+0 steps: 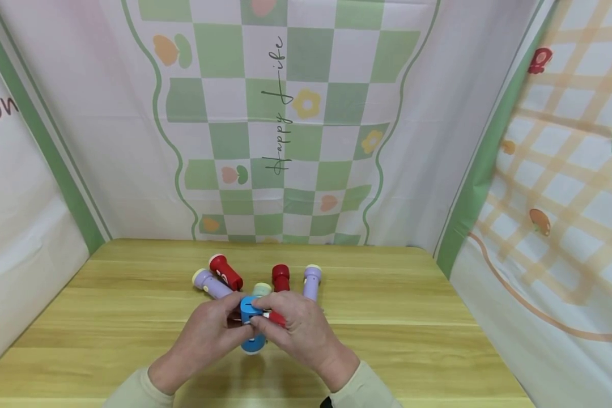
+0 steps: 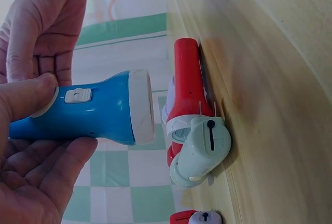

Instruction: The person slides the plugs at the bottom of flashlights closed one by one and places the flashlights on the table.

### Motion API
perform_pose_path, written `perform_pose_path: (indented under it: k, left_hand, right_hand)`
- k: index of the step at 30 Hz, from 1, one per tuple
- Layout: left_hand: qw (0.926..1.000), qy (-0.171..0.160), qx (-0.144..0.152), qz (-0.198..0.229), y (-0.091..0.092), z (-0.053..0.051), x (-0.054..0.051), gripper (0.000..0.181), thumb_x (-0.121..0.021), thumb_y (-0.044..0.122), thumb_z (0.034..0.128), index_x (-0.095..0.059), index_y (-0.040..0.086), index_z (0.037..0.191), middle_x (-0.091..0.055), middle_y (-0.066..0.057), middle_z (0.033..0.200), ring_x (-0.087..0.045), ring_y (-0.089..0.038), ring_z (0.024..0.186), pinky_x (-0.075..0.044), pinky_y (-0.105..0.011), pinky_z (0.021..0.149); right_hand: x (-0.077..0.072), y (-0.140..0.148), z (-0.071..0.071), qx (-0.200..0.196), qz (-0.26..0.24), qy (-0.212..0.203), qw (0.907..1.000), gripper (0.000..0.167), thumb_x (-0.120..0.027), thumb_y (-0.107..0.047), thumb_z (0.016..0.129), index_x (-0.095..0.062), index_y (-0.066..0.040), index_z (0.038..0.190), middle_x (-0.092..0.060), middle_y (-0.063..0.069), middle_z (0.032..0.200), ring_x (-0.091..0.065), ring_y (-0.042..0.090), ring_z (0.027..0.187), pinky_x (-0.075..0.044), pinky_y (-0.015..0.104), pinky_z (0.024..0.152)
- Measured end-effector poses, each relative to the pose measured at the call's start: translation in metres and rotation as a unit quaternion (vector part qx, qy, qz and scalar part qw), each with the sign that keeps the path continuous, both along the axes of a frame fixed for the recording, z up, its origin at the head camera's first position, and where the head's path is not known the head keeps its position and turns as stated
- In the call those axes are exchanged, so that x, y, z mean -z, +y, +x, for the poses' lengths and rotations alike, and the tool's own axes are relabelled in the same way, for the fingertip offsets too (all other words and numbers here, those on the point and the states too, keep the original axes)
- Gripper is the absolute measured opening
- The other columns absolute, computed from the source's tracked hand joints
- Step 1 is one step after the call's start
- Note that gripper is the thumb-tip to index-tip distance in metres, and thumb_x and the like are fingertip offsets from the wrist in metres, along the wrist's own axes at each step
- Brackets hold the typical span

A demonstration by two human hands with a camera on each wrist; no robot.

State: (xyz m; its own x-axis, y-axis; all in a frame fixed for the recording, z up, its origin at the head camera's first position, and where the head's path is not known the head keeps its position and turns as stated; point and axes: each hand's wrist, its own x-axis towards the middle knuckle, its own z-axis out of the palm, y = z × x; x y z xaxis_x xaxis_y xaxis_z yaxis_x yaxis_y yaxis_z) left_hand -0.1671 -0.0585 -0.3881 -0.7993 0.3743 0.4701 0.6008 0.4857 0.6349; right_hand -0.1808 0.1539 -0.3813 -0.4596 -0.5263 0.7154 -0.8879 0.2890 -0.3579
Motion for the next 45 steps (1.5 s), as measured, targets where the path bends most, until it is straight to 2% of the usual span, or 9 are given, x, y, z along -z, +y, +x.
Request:
perform_pose_path:
  k: [11, 24, 32, 45]
  left_hand:
    - [0.9999, -0.008, 0.003, 0.006, 0.0007, 0.0009, -0.0006, 0.022, -0.083, 0.024, 0.0913, -0.068, 0.019, 0.107, -0.072, 0.013, 0.096, -0.069, 0.001, 0.085, -0.059, -0.017, 0.078]
    - [1.0, -0.006, 0.002, 0.003, 0.0015, 0.0012, -0.0015, 0.021, -0.083, 0.023, 0.0911, -0.069, 0.018, 0.106, -0.074, 0.01, 0.095, -0.069, 0.001, 0.083, -0.061, -0.022, 0.076]
    - [0.9998, -0.016, 0.01, 0.01, 0.0014, 0.0008, -0.0014, 0.021, -0.082, 0.023, 0.0923, -0.069, 0.018, 0.108, -0.075, 0.009, 0.098, -0.071, 0.0, 0.086, -0.059, -0.018, 0.078]
    - [0.9999, 0.001, 0.003, 0.014, 0.0023, 0.0009, -0.0002, 0.02, -0.083, 0.02, 0.0908, -0.07, 0.017, 0.106, -0.075, 0.009, 0.097, -0.072, -0.001, 0.086, -0.06, -0.019, 0.077]
  right_hand:
    - [-0.0012, 0.0013, -0.0001, -0.003, -0.006, -0.007, 1.0, 0.034, -0.084, -0.005, 0.086, -0.073, -0.015, 0.117, -0.076, -0.003, 0.11, -0.072, 0.012, 0.099, -0.058, 0.02, 0.091]
    - [-0.0013, 0.0015, 0.0001, -0.016, -0.016, -0.019, 0.9996, 0.035, -0.083, -0.003, 0.086, -0.074, -0.015, 0.118, -0.076, -0.001, 0.112, -0.073, 0.013, 0.101, -0.059, 0.021, 0.09]
    - [-0.0017, 0.0016, -0.0007, -0.01, -0.009, -0.001, 0.9999, 0.035, -0.084, -0.004, 0.086, -0.074, -0.015, 0.118, -0.076, -0.002, 0.111, -0.073, 0.012, 0.099, -0.058, 0.02, 0.09]
    - [-0.0017, 0.0023, -0.0014, -0.001, 0.002, 0.024, 0.9997, 0.033, -0.084, -0.009, 0.087, -0.074, -0.016, 0.118, -0.076, -0.003, 0.112, -0.072, 0.012, 0.102, -0.057, 0.018, 0.091]
